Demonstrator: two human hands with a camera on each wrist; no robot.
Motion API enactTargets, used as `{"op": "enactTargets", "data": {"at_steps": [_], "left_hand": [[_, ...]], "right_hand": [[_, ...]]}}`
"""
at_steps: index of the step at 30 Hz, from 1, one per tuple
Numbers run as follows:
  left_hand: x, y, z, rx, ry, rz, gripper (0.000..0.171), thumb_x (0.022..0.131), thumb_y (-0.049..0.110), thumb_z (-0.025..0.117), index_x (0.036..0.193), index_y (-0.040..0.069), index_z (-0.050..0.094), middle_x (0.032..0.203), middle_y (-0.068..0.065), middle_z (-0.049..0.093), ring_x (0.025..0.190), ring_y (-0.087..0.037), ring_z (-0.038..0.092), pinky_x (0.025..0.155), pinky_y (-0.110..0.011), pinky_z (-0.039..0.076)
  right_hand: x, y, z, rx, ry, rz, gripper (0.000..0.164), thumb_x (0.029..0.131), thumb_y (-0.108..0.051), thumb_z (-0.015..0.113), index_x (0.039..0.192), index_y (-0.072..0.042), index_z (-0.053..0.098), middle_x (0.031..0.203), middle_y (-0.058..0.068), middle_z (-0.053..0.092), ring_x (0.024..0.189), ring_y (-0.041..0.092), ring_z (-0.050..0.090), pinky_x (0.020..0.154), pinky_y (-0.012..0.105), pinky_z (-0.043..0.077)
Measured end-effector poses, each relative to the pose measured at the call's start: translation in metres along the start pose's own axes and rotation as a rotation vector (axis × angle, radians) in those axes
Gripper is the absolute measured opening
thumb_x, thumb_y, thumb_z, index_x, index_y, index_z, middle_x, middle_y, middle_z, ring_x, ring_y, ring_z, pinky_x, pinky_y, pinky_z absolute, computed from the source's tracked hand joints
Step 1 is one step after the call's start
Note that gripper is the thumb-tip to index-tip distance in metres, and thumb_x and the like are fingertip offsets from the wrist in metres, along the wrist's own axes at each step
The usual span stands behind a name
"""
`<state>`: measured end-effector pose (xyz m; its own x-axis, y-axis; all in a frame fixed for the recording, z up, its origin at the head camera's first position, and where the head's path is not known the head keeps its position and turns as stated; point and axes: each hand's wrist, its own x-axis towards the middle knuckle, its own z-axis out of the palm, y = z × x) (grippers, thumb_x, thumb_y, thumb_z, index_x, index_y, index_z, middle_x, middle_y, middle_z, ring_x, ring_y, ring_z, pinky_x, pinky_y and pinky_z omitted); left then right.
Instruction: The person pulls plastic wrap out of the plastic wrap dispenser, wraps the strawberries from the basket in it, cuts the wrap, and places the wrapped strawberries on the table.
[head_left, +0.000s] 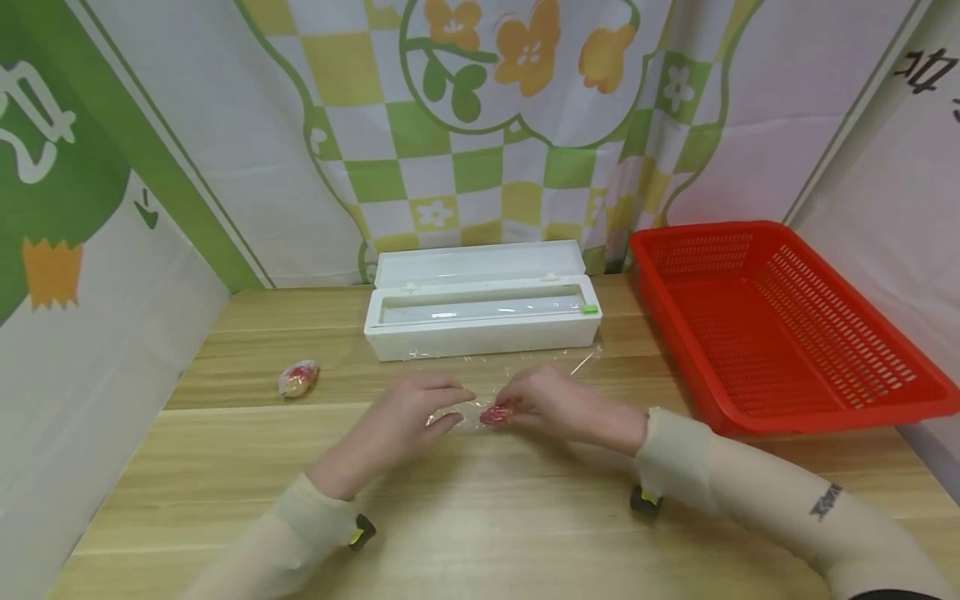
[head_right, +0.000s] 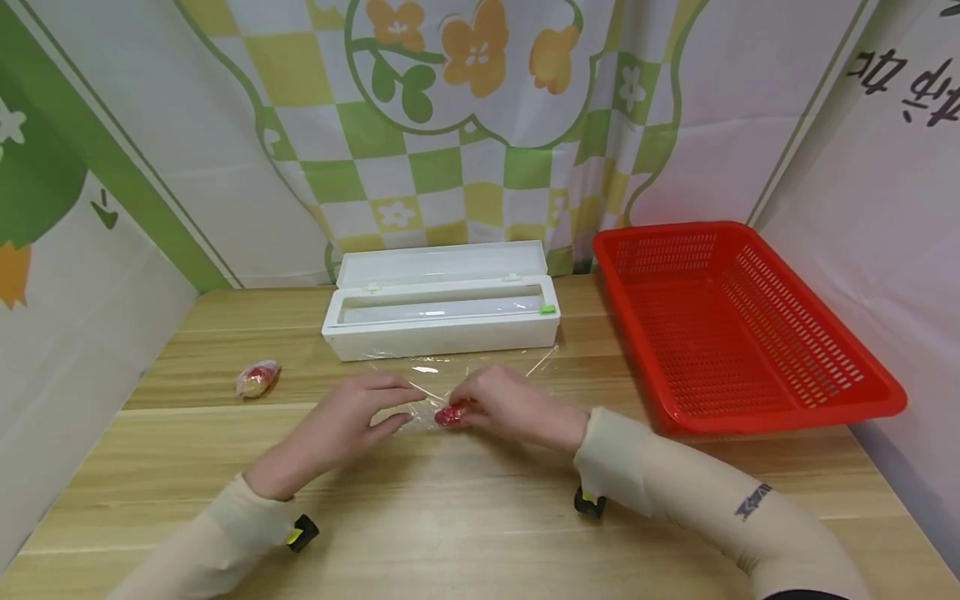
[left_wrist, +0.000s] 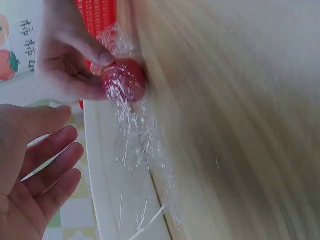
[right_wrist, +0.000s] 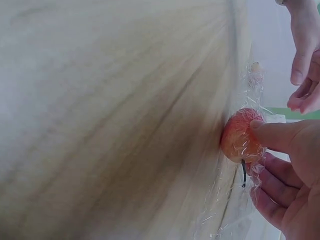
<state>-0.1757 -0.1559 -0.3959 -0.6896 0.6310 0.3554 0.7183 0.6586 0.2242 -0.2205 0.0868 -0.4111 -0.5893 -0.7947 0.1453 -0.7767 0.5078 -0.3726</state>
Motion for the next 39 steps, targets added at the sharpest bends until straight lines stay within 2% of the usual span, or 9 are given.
{"op": "enactTargets", "data": {"at_steps": [9,17,22,30,39], "left_hand": [[0.011,0.013,0.013,-0.069,-0.091,-0.008,0.030,0.081,0.020,0.075,0.110,0.012,0.071,0.106,0.001,0.071,0.103,-0.014,0.063,0.093,-0.031,0.052],[0.020,0.017,0.025,-0.159,-0.127,0.013,0.025,0.080,0.022,0.076,0.104,0.017,0.073,0.098,0.005,0.070,0.092,-0.009,0.064,0.086,-0.024,0.052],[0.022,0.020,0.032,-0.170,-0.151,0.020,0.026,0.078,0.019,0.077,0.103,0.018,0.073,0.097,0.006,0.070,0.090,-0.009,0.064,0.085,-0.023,0.052],[0.023,0.021,0.040,-0.190,-0.163,0.024,0.026,0.077,0.018,0.078,0.102,0.018,0.073,0.097,0.007,0.070,0.090,-0.006,0.063,0.084,-0.021,0.052],[0.024,0.020,0.044,-0.179,-0.171,-0.009,0.028,0.080,0.018,0.075,0.108,0.018,0.072,0.102,0.006,0.071,0.096,-0.006,0.063,0.089,-0.023,0.052]], "right_hand": [[-0.011,0.001,-0.001,0.100,-0.028,0.094,0.015,0.084,-0.029,0.072,0.097,-0.022,0.071,0.091,-0.013,0.071,0.081,0.000,0.061,0.076,0.021,0.052],[-0.018,0.005,0.001,0.184,-0.037,0.078,0.016,0.083,-0.027,0.074,0.098,-0.023,0.072,0.092,-0.014,0.071,0.082,-0.001,0.062,0.078,0.023,0.053],[-0.022,0.007,-0.001,0.249,-0.051,0.096,0.018,0.082,-0.025,0.074,0.100,-0.022,0.073,0.095,-0.013,0.071,0.085,0.000,0.062,0.081,0.022,0.053],[-0.025,0.011,0.001,0.277,-0.048,0.115,0.018,0.082,-0.022,0.074,0.100,-0.021,0.073,0.099,-0.008,0.071,0.091,0.003,0.063,0.082,0.022,0.053],[-0.026,0.013,-0.003,0.254,-0.081,0.157,0.022,0.084,-0.026,0.072,0.106,-0.025,0.072,0.101,-0.015,0.071,0.090,0.001,0.062,0.085,0.023,0.052]]}}
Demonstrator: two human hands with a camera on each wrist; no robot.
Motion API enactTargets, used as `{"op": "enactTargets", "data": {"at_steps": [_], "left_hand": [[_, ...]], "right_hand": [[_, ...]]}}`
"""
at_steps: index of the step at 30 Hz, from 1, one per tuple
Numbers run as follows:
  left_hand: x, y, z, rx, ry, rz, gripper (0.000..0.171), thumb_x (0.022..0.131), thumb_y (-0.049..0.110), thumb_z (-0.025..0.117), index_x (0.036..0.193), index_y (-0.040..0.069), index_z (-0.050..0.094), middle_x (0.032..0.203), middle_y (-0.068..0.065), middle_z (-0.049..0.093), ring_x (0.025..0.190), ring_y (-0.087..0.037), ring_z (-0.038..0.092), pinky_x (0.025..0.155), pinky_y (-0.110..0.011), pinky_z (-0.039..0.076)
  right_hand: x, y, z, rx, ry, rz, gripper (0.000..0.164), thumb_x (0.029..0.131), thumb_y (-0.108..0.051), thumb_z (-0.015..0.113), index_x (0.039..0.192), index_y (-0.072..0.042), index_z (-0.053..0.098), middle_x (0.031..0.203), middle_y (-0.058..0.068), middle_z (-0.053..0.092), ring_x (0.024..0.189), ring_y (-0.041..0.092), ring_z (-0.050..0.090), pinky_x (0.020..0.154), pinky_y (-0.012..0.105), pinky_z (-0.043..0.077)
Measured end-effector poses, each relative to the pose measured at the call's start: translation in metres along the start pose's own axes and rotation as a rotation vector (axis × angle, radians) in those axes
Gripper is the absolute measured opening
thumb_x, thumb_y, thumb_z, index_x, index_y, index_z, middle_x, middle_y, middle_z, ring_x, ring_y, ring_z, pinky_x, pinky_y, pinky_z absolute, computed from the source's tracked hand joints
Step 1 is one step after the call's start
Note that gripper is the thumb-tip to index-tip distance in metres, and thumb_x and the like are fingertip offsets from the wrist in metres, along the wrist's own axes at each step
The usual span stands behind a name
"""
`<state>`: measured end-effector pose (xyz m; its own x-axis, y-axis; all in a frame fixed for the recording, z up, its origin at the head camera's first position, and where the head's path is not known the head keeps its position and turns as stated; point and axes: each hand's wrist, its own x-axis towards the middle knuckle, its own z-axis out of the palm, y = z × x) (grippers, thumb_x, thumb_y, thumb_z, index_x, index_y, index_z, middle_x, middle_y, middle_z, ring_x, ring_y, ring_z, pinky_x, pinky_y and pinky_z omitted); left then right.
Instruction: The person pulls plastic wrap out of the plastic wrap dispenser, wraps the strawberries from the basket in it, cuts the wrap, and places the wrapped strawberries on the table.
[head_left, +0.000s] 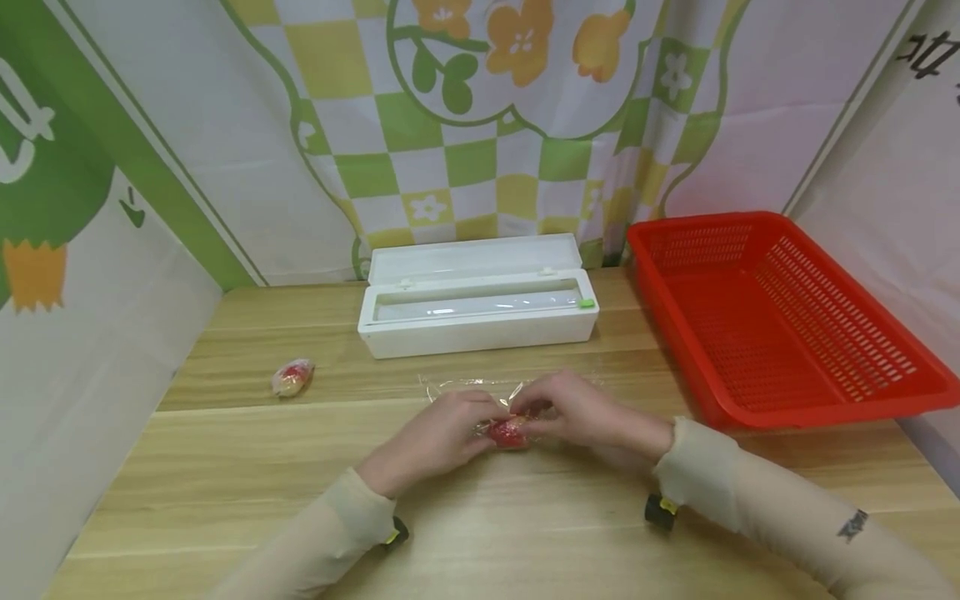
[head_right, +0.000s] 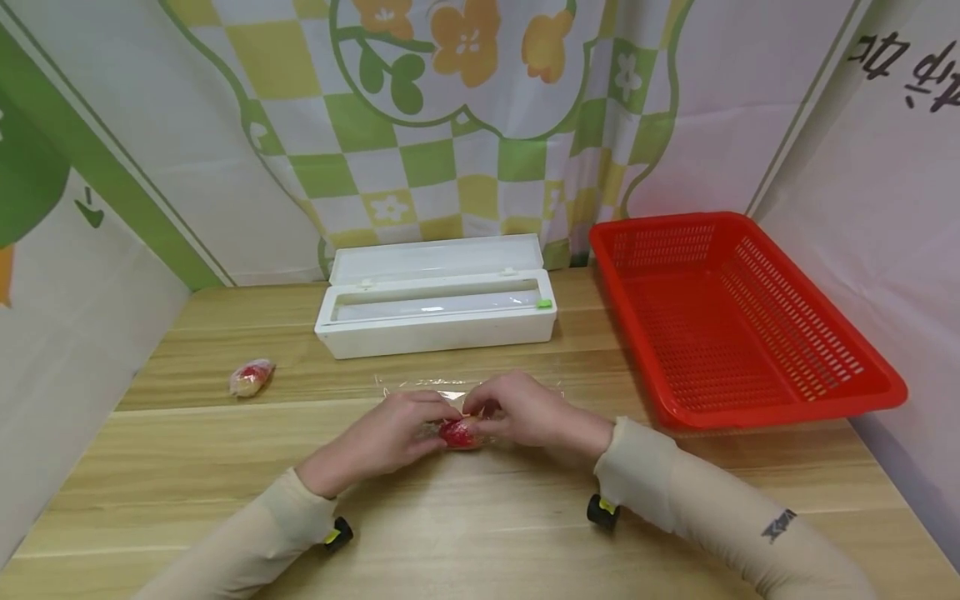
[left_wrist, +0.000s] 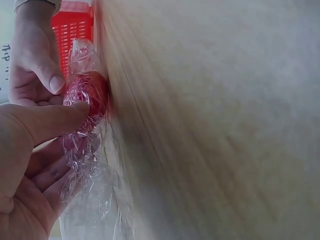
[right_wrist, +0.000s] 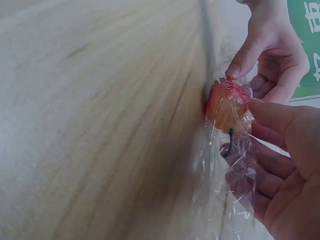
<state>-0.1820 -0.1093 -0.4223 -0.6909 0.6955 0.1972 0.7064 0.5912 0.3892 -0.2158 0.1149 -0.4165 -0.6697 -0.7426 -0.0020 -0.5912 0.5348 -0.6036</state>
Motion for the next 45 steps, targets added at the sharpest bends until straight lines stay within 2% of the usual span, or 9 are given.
{"op": "enactTargets", "data": {"at_steps": [4,8,15,19,25,30,39,43,45], "left_hand": [[0.001,0.000,-0.001,-0.001,-0.019,-0.021,0.026,0.083,0.016,0.072,0.109,0.017,0.072,0.103,0.004,0.071,0.097,-0.008,0.064,0.090,-0.025,0.052],[0.001,0.000,-0.001,0.004,-0.032,-0.027,0.024,0.086,0.016,0.069,0.109,0.015,0.071,0.104,0.003,0.072,0.097,-0.009,0.064,0.090,-0.026,0.052],[0.000,-0.002,0.001,0.015,-0.029,-0.041,0.024,0.087,0.015,0.067,0.111,0.017,0.068,0.105,0.005,0.071,0.100,-0.009,0.063,0.092,-0.028,0.051],[0.000,-0.001,-0.001,0.044,-0.009,-0.035,0.025,0.087,0.017,0.068,0.111,0.016,0.069,0.109,0.004,0.070,0.105,-0.012,0.063,0.096,-0.031,0.050],[0.002,0.001,-0.003,0.013,-0.030,-0.026,0.028,0.081,0.023,0.075,0.107,0.019,0.070,0.107,0.008,0.067,0.101,-0.007,0.061,0.094,-0.027,0.050],[0.003,-0.001,0.000,-0.007,-0.046,-0.015,0.034,0.075,0.018,0.079,0.108,0.019,0.070,0.106,0.009,0.066,0.099,-0.005,0.060,0.093,-0.024,0.050],[0.004,-0.003,0.002,0.007,-0.047,-0.030,0.024,0.087,0.018,0.067,0.112,0.019,0.068,0.107,0.008,0.069,0.100,-0.006,0.061,0.094,-0.026,0.050],[0.004,-0.001,0.001,-0.002,-0.044,-0.053,0.023,0.088,0.017,0.066,0.111,0.018,0.068,0.104,0.007,0.070,0.098,-0.007,0.062,0.093,-0.029,0.051],[0.004,-0.001,0.000,-0.003,-0.048,-0.071,0.022,0.089,0.017,0.065,0.111,0.017,0.068,0.102,0.007,0.070,0.097,-0.008,0.063,0.091,-0.029,0.051]], "right_hand": [[-0.001,-0.003,-0.004,-0.063,0.017,-0.033,0.022,0.083,-0.026,0.073,0.105,-0.023,0.073,0.102,-0.012,0.071,0.091,0.004,0.062,0.084,0.026,0.052],[-0.001,-0.004,-0.004,-0.077,0.016,-0.066,0.020,0.081,-0.024,0.075,0.101,-0.022,0.074,0.099,-0.012,0.071,0.090,0.005,0.062,0.084,0.028,0.053],[-0.004,-0.003,0.002,-0.109,0.026,-0.061,0.030,0.074,-0.022,0.081,0.102,-0.022,0.072,0.098,-0.012,0.070,0.088,0.003,0.061,0.081,0.023,0.052],[-0.004,0.000,0.006,-0.132,0.046,-0.060,0.030,0.074,-0.023,0.081,0.102,-0.022,0.071,0.099,-0.012,0.070,0.086,0.002,0.061,0.079,0.022,0.052],[-0.005,0.003,0.006,-0.016,0.019,0.019,0.028,0.075,-0.023,0.080,0.102,-0.026,0.071,0.096,-0.017,0.069,0.087,0.004,0.062,0.082,0.025,0.052],[-0.006,0.005,0.002,0.089,-0.013,0.055,0.027,0.076,-0.022,0.080,0.101,-0.026,0.071,0.094,-0.017,0.069,0.088,0.008,0.062,0.084,0.029,0.052],[-0.006,0.007,-0.002,-0.001,0.019,0.016,0.029,0.077,-0.026,0.078,0.105,-0.023,0.070,0.101,-0.014,0.069,0.091,0.004,0.060,0.085,0.026,0.051],[-0.006,0.006,0.000,0.002,0.039,-0.008,0.027,0.077,-0.025,0.078,0.104,-0.024,0.070,0.100,-0.015,0.069,0.092,0.004,0.061,0.086,0.028,0.050],[-0.005,0.006,0.001,0.020,0.038,0.009,0.026,0.078,-0.024,0.077,0.104,-0.025,0.070,0.100,-0.016,0.069,0.092,0.004,0.060,0.086,0.028,0.050]]}}
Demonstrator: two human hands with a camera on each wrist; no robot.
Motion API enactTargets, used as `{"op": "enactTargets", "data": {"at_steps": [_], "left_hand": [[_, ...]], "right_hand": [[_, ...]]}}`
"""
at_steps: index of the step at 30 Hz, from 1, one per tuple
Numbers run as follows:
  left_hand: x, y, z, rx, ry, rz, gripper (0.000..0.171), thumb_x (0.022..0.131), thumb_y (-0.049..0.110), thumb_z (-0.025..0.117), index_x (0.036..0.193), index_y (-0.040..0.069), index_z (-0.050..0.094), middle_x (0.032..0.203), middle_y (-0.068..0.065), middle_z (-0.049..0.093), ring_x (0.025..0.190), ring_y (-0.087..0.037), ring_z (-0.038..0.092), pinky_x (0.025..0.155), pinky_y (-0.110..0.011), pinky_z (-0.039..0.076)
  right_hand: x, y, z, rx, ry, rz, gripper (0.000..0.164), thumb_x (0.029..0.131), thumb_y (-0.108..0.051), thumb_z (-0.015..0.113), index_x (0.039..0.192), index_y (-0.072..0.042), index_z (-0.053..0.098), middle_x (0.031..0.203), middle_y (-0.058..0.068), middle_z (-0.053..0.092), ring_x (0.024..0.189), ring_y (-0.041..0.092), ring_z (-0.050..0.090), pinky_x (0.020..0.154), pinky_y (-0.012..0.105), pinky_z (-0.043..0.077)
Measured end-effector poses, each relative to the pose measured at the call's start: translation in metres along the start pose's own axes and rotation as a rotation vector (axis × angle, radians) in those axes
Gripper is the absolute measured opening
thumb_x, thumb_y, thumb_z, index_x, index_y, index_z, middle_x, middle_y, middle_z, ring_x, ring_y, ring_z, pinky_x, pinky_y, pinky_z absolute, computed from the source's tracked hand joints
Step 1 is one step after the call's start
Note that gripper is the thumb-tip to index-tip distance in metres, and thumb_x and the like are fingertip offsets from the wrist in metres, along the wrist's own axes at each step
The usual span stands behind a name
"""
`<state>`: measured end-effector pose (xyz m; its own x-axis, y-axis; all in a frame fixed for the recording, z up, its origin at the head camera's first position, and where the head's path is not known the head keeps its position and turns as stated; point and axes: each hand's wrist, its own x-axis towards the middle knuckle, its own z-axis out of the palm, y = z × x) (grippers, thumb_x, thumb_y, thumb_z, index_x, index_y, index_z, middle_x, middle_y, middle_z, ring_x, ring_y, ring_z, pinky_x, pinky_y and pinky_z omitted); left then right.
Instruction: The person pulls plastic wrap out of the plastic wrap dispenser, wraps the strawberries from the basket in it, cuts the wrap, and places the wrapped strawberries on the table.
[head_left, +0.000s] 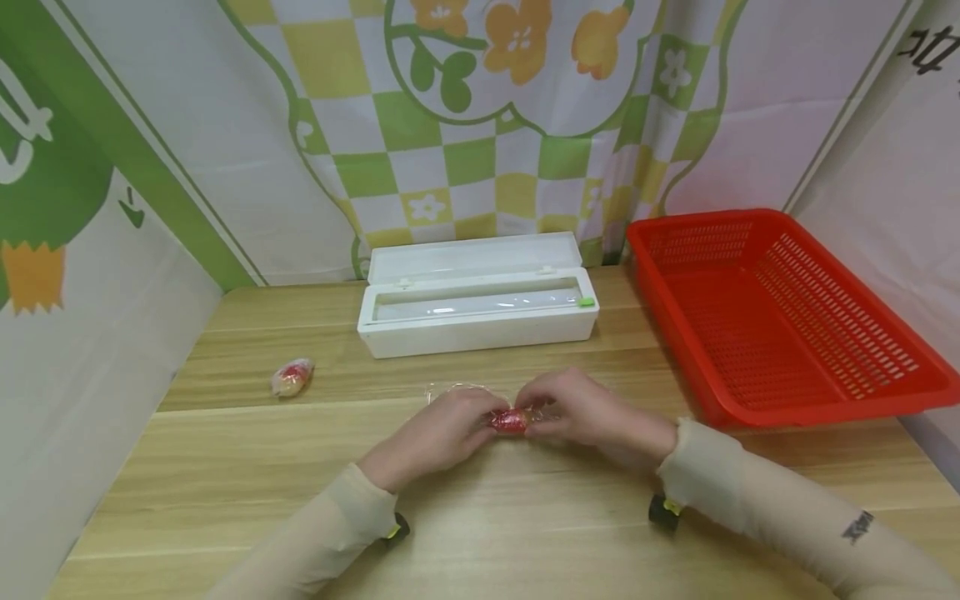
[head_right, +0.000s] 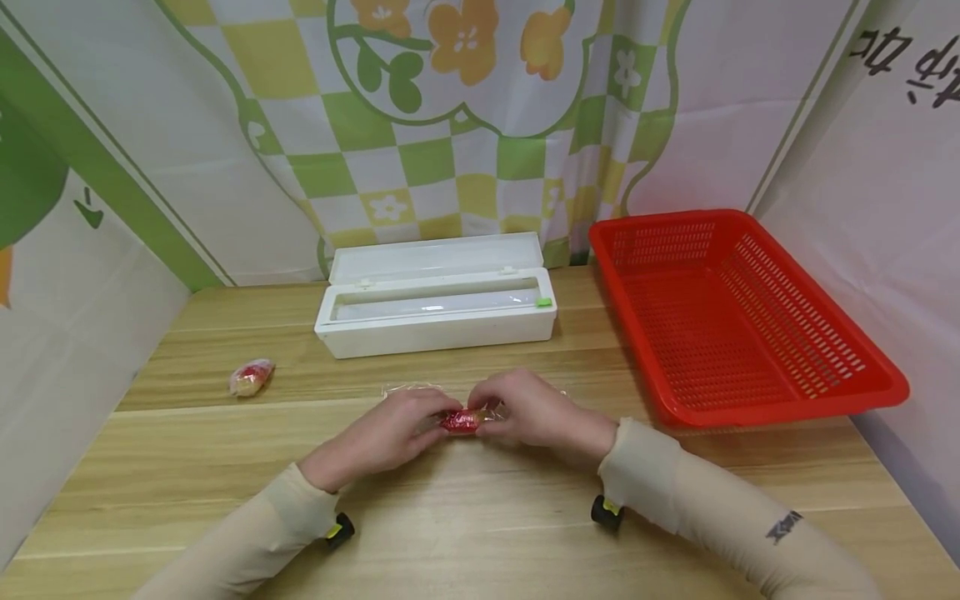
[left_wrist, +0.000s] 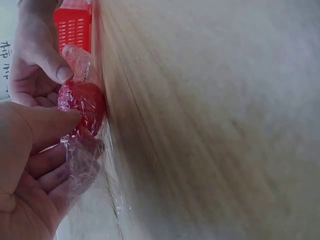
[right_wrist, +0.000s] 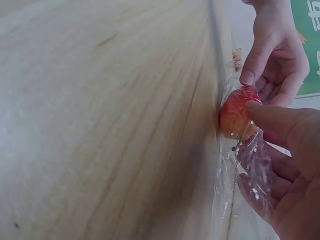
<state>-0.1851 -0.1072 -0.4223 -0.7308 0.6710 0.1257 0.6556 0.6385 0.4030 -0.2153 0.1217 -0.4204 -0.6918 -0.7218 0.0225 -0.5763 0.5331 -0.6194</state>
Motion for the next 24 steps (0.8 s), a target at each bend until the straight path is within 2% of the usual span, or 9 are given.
{"op": "enactTargets", "data": {"at_steps": [4,7,13,17,19,24], "left_hand": [[0.000,0.000,-0.001,0.034,0.002,-0.025,0.027,0.087,0.016,0.067,0.114,0.017,0.067,0.106,0.006,0.069,0.099,-0.009,0.062,0.092,-0.029,0.051],[0.000,-0.002,-0.002,0.053,0.031,-0.008,0.032,0.084,0.015,0.071,0.115,0.017,0.066,0.108,0.006,0.066,0.101,-0.009,0.060,0.093,-0.028,0.051],[0.000,-0.007,-0.002,0.003,0.049,0.018,0.039,0.079,0.008,0.074,0.115,0.021,0.067,0.107,0.009,0.063,0.101,-0.006,0.058,0.092,-0.026,0.050],[0.003,-0.008,-0.001,-0.004,0.049,-0.015,0.040,0.080,0.007,0.073,0.116,0.020,0.066,0.106,0.009,0.063,0.099,-0.006,0.059,0.091,-0.026,0.051],[0.004,-0.009,0.000,-0.003,0.053,-0.028,0.038,0.081,0.007,0.072,0.117,0.019,0.066,0.105,0.008,0.064,0.098,-0.006,0.060,0.090,-0.026,0.051],[0.008,-0.011,0.000,0.028,0.074,-0.043,0.033,0.084,0.009,0.070,0.115,0.018,0.068,0.101,0.006,0.065,0.093,-0.008,0.061,0.085,-0.027,0.053]], "right_hand": [[0.002,0.000,0.001,0.039,0.005,0.050,0.024,0.080,-0.024,0.076,0.103,-0.028,0.069,0.098,-0.019,0.069,0.092,0.001,0.061,0.087,0.027,0.051],[0.003,0.000,0.000,0.055,0.012,0.072,0.023,0.081,-0.023,0.075,0.102,-0.027,0.069,0.096,-0.018,0.069,0.091,0.000,0.062,0.086,0.026,0.052],[0.004,0.000,-0.001,0.053,0.003,0.090,0.020,0.083,-0.022,0.073,0.103,-0.026,0.070,0.095,-0.017,0.069,0.087,0.002,0.061,0.083,0.027,0.053],[0.006,0.001,-0.001,-0.023,0.058,0.056,0.023,0.083,-0.021,0.073,0.105,-0.022,0.071,0.098,-0.013,0.070,0.089,0.005,0.062,0.084,0.029,0.053],[0.006,0.000,0.000,-0.086,0.103,0.009,0.023,0.082,-0.021,0.074,0.105,-0.019,0.071,0.099,-0.010,0.071,0.092,0.008,0.064,0.085,0.030,0.053],[0.008,-0.003,0.002,-0.184,0.153,-0.046,0.022,0.082,-0.022,0.075,0.103,-0.019,0.071,0.100,-0.009,0.070,0.094,0.009,0.063,0.085,0.029,0.053]]}}
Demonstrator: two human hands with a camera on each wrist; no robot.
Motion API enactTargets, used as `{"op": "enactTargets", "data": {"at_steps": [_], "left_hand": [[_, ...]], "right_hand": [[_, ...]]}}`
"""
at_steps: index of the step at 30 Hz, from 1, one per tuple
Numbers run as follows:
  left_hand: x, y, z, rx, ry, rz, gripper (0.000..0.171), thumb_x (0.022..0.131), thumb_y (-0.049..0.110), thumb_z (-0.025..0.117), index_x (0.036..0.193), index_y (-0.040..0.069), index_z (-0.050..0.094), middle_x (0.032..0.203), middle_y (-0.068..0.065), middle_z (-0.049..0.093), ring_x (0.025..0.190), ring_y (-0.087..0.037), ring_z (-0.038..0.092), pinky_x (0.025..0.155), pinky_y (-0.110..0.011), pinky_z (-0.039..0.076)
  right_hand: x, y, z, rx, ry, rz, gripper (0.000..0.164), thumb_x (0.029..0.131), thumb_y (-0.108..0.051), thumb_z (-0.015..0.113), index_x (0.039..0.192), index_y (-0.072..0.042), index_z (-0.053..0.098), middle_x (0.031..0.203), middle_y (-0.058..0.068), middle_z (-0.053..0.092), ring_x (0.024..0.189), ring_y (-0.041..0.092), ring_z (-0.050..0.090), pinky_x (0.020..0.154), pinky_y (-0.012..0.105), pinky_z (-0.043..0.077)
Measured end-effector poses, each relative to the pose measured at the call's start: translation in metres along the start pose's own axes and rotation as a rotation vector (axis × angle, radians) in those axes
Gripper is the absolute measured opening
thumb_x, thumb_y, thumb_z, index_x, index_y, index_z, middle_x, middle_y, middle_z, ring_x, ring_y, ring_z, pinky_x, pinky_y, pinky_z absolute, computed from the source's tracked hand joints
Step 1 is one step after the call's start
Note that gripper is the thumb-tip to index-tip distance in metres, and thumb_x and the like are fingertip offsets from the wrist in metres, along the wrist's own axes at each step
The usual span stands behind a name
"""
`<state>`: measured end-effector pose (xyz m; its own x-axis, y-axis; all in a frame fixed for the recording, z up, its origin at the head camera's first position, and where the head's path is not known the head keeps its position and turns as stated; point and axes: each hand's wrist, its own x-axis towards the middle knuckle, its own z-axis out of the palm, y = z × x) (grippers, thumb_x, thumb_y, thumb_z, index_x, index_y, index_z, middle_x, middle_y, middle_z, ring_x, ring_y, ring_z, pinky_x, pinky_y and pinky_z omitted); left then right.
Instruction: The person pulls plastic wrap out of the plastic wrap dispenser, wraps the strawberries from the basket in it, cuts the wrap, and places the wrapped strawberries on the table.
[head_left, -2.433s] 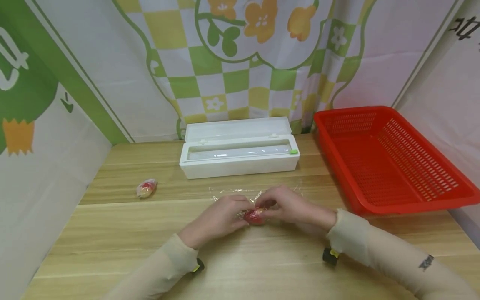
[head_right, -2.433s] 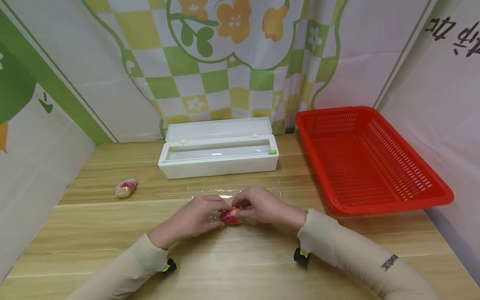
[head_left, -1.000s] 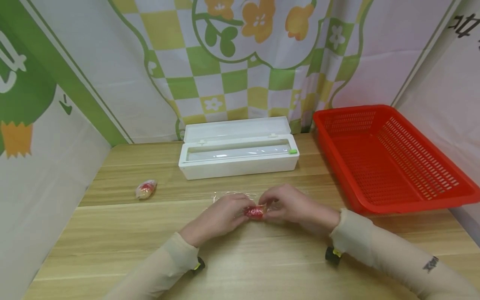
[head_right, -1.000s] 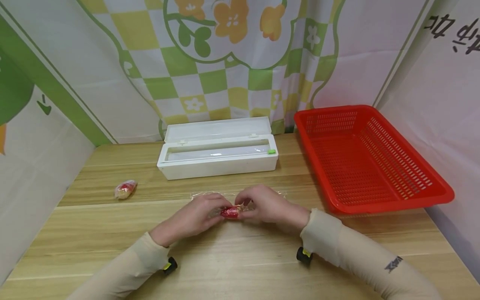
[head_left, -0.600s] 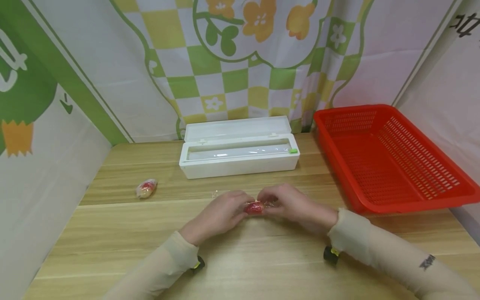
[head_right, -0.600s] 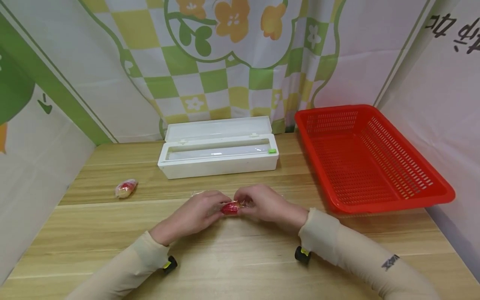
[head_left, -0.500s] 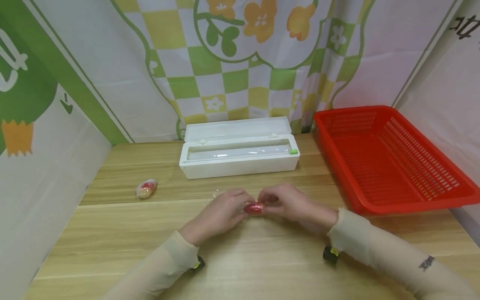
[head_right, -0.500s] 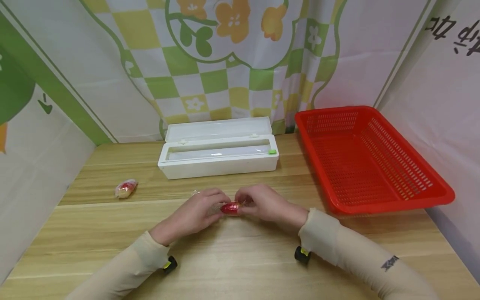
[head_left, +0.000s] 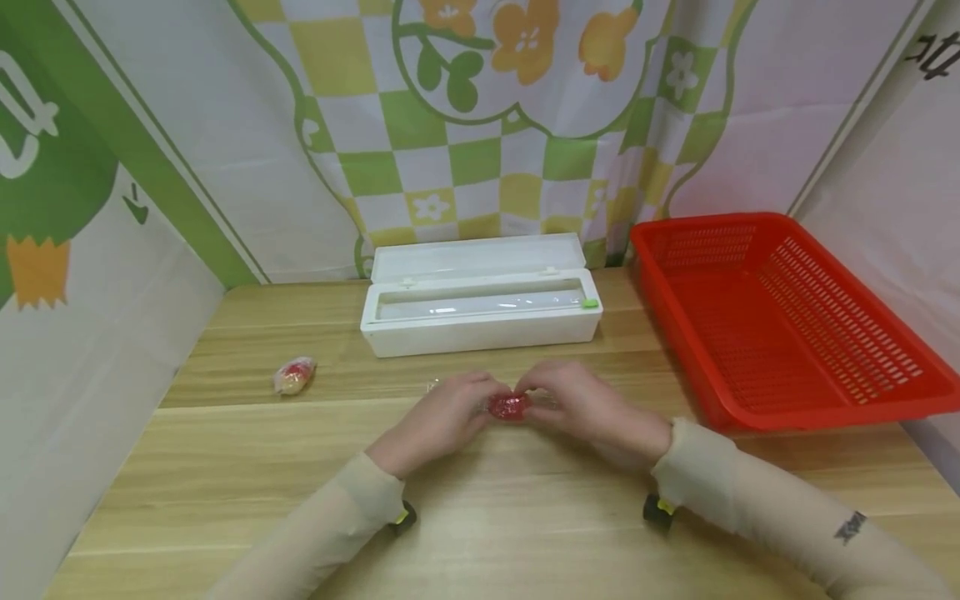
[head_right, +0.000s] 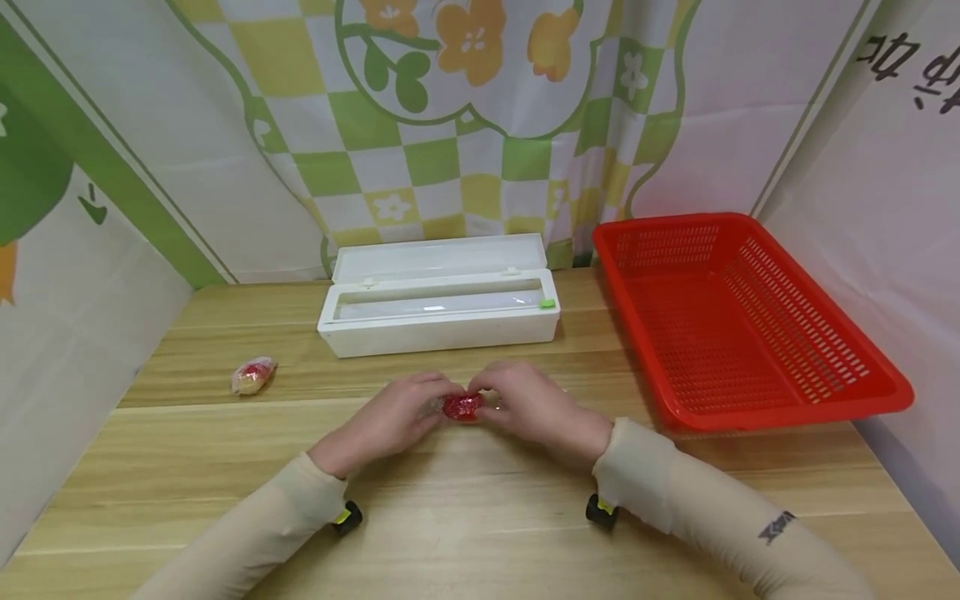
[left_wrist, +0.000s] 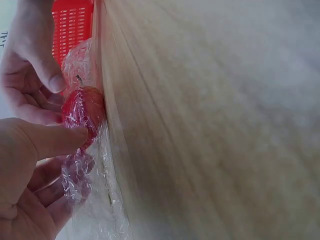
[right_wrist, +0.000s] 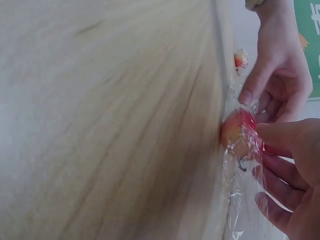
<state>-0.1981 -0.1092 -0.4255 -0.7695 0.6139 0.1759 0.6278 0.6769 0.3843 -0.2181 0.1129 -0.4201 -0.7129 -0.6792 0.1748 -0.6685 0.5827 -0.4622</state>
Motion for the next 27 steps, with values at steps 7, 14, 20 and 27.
{"op": "enactTargets", "data": {"at_steps": [7,14,20,27], "left_hand": [[0.004,-0.002,0.000,0.059,0.047,0.019,0.021,0.085,0.013,0.070,0.105,0.017,0.072,0.097,0.005,0.063,0.087,-0.009,0.060,0.081,-0.026,0.052],[0.003,-0.001,0.000,0.089,0.051,-0.023,0.020,0.082,0.012,0.072,0.102,0.014,0.072,0.094,0.004,0.065,0.085,-0.009,0.060,0.079,-0.026,0.053],[0.003,0.001,0.000,0.075,0.029,-0.051,0.021,0.083,0.015,0.072,0.103,0.012,0.072,0.094,0.002,0.067,0.084,-0.008,0.061,0.079,-0.026,0.053],[0.003,0.001,0.000,0.082,0.004,-0.078,0.025,0.083,0.021,0.072,0.107,0.013,0.072,0.093,0.004,0.067,0.082,-0.007,0.059,0.077,-0.025,0.052]], "right_hand": [[0.003,-0.003,0.005,-0.066,-0.006,0.035,0.026,0.079,-0.026,0.077,0.104,-0.023,0.070,0.099,-0.014,0.069,0.090,0.002,0.060,0.083,0.023,0.052],[0.006,-0.004,0.011,-0.135,-0.023,0.073,0.033,0.076,-0.027,0.080,0.107,-0.023,0.068,0.100,-0.012,0.069,0.089,0.002,0.059,0.082,0.025,0.051],[0.006,-0.008,0.014,-0.172,-0.005,0.059,0.033,0.078,-0.028,0.078,0.108,-0.022,0.067,0.099,-0.010,0.069,0.087,0.004,0.060,0.080,0.026,0.052],[0.006,-0.008,0.015,-0.155,-0.001,0.090,0.028,0.083,-0.032,0.073,0.109,-0.024,0.068,0.102,-0.009,0.070,0.089,0.002,0.061,0.081,0.025,0.052]]}}
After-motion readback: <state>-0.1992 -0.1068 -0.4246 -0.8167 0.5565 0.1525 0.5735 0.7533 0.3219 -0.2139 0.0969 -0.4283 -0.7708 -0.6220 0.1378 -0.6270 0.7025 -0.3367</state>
